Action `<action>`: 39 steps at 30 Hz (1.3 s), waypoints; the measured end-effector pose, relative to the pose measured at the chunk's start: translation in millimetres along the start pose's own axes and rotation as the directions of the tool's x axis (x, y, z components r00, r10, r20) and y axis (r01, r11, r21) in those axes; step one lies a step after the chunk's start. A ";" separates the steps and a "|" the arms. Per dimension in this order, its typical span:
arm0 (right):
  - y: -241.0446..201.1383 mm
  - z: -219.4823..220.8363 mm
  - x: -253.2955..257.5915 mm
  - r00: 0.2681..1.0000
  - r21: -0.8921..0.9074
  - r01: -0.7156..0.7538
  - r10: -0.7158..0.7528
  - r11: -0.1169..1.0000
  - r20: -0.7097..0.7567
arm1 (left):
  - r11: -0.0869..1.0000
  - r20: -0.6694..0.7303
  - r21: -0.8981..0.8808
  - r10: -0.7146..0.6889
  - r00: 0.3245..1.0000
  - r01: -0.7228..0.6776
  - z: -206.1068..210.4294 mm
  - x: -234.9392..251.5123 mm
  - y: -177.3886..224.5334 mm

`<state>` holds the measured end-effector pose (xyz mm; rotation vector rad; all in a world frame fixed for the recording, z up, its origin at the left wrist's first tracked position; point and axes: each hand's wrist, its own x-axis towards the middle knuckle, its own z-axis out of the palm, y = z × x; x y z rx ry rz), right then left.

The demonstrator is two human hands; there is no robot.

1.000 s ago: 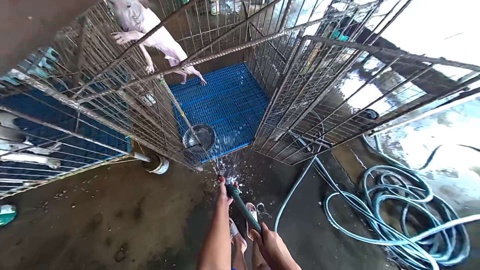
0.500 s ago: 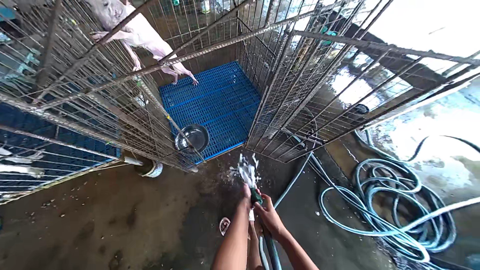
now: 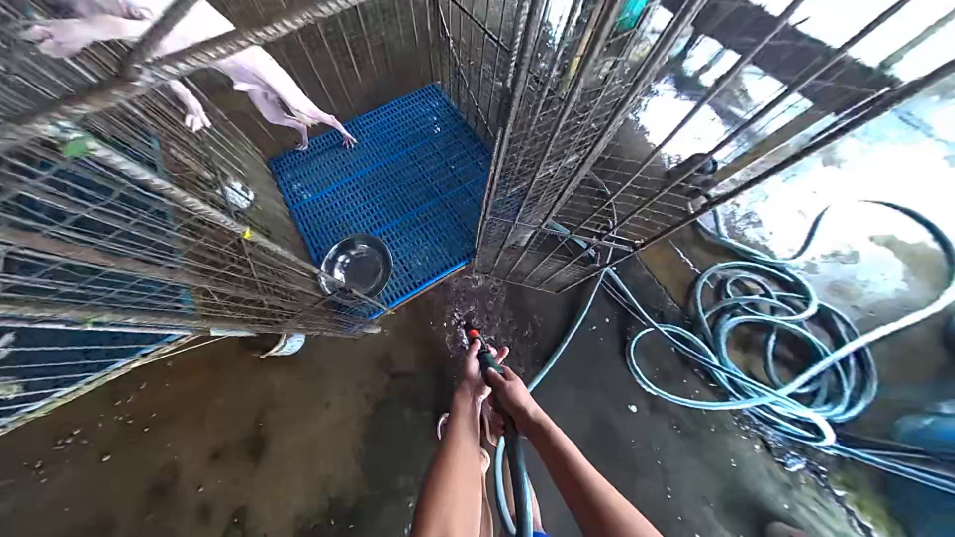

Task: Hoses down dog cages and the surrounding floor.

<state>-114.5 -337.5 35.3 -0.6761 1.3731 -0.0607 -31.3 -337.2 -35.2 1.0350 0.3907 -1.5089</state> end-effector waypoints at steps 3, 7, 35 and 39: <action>-6.5 8.3 13.2 0.998 -0.445 -0.020 -0.007 0.895 -0.060 | 0.928 -0.097 0.367 -0.021 0.995 0.055 -8.9 16.6 3.9; 0.0 5.7 37.0 1.000 -0.429 -0.017 0.014 0.903 -0.011 | 0.942 -0.170 0.321 -0.050 0.984 0.103 -18.8 22.2 -0.7; 44.2 9.0 85.1 0.992 -0.275 -0.112 0.125 0.955 0.031 | 0.968 -0.294 0.160 -0.140 0.945 0.193 -90.3 87.3 -6.7; 53.0 14.2 84.1 0.981 -0.374 -0.191 0.190 0.908 -0.039 | 0.280 -0.441 0.836 -0.168 0.882 0.471 -72.8 96.9 -8.7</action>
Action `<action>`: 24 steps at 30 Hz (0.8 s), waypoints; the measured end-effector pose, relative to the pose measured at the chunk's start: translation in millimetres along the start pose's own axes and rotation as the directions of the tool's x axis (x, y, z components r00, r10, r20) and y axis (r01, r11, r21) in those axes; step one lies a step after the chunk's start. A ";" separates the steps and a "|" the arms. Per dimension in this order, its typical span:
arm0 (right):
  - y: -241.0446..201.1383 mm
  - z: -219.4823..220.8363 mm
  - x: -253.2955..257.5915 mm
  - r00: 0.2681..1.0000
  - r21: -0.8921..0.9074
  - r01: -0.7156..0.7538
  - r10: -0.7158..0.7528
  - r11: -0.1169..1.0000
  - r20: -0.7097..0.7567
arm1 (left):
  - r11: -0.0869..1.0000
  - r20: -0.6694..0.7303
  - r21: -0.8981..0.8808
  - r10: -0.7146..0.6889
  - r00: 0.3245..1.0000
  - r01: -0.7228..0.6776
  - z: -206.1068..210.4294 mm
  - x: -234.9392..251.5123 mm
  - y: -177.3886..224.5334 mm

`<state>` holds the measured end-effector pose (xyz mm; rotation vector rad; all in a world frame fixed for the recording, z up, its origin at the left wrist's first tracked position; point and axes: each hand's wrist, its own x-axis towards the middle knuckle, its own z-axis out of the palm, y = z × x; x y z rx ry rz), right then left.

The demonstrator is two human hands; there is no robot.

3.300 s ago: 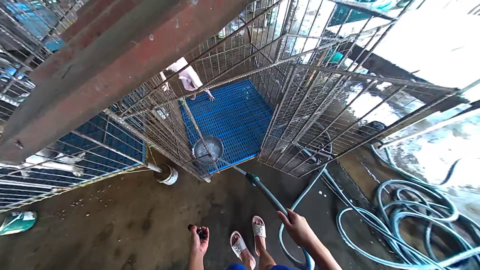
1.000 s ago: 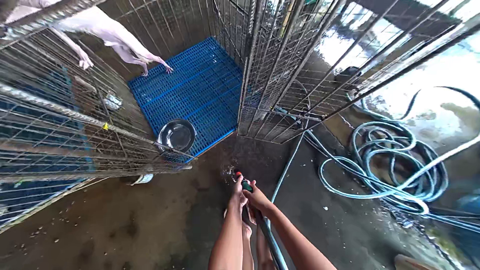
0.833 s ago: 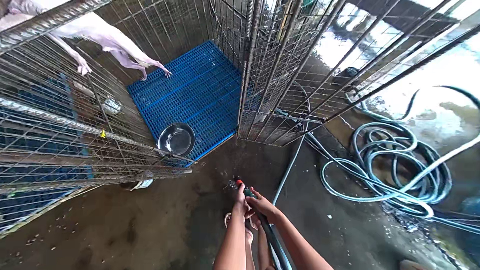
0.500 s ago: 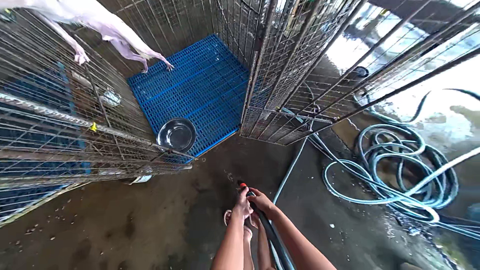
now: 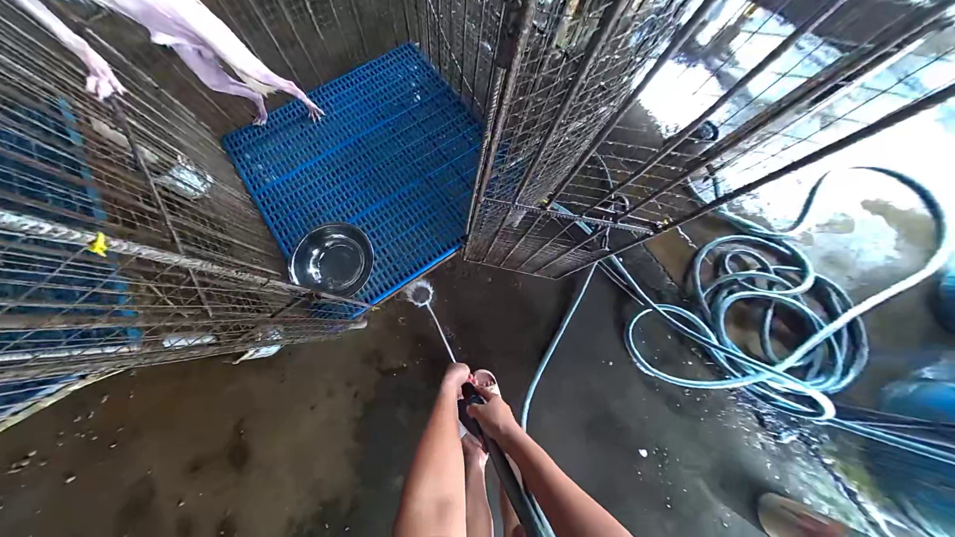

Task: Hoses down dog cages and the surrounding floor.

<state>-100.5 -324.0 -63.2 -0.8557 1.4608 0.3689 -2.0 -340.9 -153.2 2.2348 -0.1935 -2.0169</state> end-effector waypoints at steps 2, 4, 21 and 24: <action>-3.6 6.6 -4.6 1.000 -0.083 -0.009 0.009 0.997 0.006 | 0.854 -0.013 0.520 -0.032 0.999 0.034 1.7 -15.0 18.6; -0.2 10.1 -5.7 1.000 -0.120 -0.003 0.002 0.993 -0.009 | 0.768 -0.037 0.639 -0.035 0.999 0.051 8.6 -18.5 22.8; 3.3 -44.5 -3.2 0.992 0.121 0.109 -0.100 0.987 -0.080 | 0.881 0.117 -0.472 0.042 0.992 0.018 4.9 -19.1 29.4; -3.3 -33.6 -9.9 0.998 0.172 0.058 -0.053 0.983 -0.031 | 0.887 0.012 -0.458 0.080 0.997 -0.065 15.4 -32.7 39.0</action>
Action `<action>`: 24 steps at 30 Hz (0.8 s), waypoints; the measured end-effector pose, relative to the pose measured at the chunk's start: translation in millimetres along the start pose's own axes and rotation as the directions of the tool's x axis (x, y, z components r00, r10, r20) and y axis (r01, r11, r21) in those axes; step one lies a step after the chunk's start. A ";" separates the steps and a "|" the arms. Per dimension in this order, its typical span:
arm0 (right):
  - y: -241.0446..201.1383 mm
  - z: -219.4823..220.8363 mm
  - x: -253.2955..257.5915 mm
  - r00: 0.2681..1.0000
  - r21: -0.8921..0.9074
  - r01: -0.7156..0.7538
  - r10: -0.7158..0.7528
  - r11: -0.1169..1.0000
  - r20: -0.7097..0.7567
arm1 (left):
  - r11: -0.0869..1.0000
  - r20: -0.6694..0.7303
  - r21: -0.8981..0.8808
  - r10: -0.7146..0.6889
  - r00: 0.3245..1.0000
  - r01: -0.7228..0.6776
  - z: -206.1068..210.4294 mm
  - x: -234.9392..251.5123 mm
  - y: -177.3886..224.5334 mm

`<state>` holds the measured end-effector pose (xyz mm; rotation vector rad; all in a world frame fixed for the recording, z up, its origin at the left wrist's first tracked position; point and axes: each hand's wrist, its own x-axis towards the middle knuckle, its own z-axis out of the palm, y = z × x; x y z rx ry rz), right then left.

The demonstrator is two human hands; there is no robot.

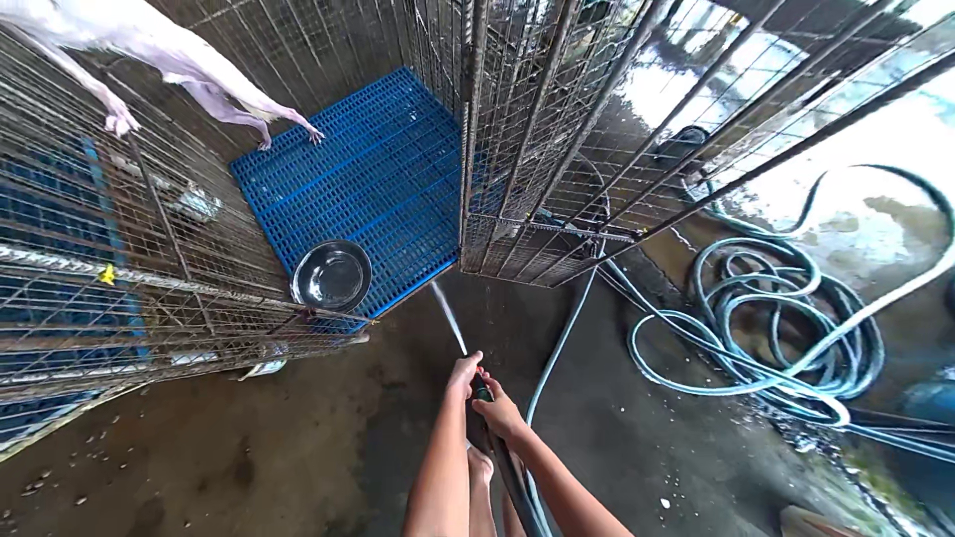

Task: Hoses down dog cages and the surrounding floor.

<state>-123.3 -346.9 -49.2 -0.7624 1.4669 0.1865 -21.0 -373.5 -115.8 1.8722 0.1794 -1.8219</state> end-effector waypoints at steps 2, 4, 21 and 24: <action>3.0 5.1 1.2 0.998 0.108 -0.052 0.054 0.993 -0.023 | 1.000 0.004 -0.001 0.011 1.000 -0.011 2.3 -4.3 -0.1; 4.4 8.1 1.6 0.993 0.117 -0.100 0.106 0.988 -0.053 | 0.998 0.026 -0.059 0.029 0.999 -0.027 1.8 -5.0 -1.6; 11.3 11.4 -0.2 0.998 0.196 -0.043 0.034 0.980 0.049 | 0.972 -0.057 0.232 0.041 0.998 -0.026 -6.6 -2.8 -14.8; 19.9 3.5 -48.6 0.932 0.216 0.256 -0.300 0.942 0.205 | 0.986 -0.073 0.161 0.046 0.996 -0.034 -17.7 -13.5 6.4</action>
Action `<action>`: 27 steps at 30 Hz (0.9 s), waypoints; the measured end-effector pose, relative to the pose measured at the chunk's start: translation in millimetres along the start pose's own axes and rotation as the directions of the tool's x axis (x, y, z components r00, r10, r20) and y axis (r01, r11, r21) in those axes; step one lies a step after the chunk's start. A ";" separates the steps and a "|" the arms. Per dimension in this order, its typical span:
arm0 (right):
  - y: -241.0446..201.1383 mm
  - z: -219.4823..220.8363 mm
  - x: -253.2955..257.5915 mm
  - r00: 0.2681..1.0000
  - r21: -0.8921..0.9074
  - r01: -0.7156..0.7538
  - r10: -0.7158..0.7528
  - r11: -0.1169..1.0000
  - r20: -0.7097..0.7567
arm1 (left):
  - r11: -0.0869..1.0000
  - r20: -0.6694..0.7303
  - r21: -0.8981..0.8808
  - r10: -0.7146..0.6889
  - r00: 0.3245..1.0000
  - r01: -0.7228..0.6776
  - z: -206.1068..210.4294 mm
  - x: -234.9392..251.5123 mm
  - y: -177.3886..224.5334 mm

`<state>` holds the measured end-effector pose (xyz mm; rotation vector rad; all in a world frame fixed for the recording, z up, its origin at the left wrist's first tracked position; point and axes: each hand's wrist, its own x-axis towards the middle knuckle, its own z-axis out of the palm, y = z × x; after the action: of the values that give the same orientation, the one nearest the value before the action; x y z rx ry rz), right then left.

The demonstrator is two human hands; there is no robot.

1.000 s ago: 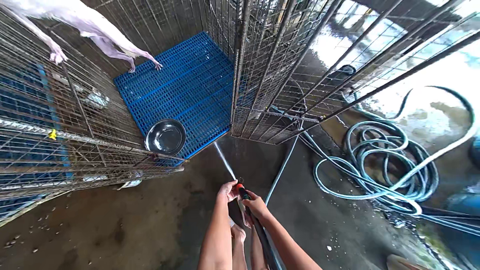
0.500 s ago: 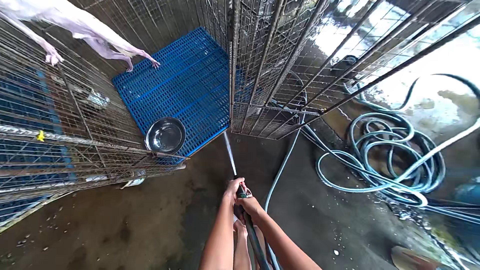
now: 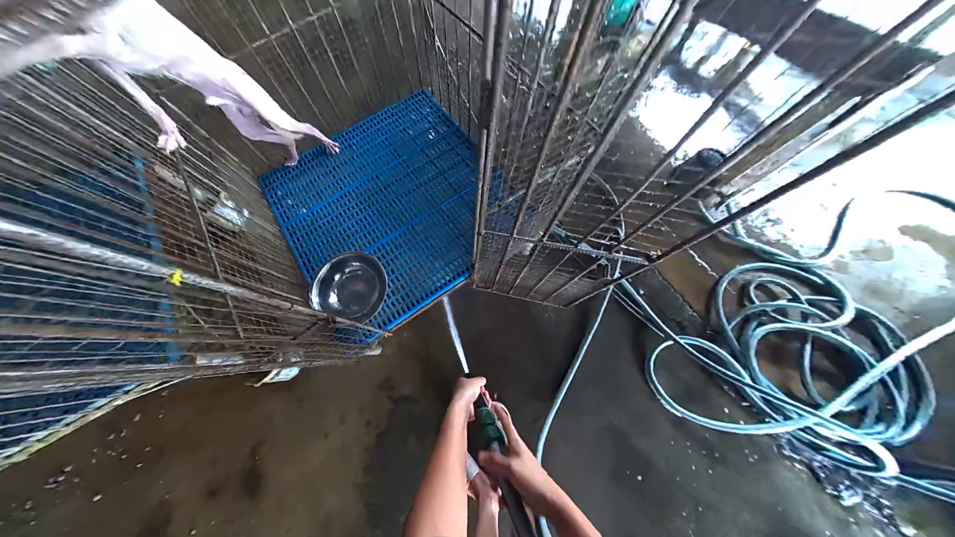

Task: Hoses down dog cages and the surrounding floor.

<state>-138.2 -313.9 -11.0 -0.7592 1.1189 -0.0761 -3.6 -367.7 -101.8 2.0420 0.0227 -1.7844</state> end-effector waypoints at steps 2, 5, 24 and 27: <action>0.5 4.9 -22.4 0.998 -0.234 0.021 -0.036 0.972 -0.058 | 0.991 0.026 -0.130 0.004 1.000 0.000 -2.3 -6.2 7.4; -21.6 11.4 -45.8 0.976 -0.384 -0.046 -0.040 0.922 -0.213 | 0.936 0.040 -0.336 0.124 0.992 -0.103 -4.2 -18.4 27.0; -94.8 31.8 -100.7 0.936 -0.326 0.035 -0.146 0.945 -0.320 | 0.843 -0.259 0.085 0.534 0.805 -0.531 -52.1 -54.8 55.3; -98.9 31.9 -98.3 0.936 -0.267 0.056 -0.144 0.962 -0.321 | 0.859 -0.278 0.135 0.511 0.813 -0.493 -58.5 -63.5 2.9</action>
<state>-126.5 -330.6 130.6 -1.0617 1.4338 -0.1568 41.4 -334.7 -35.8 2.0912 -0.4446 -1.1462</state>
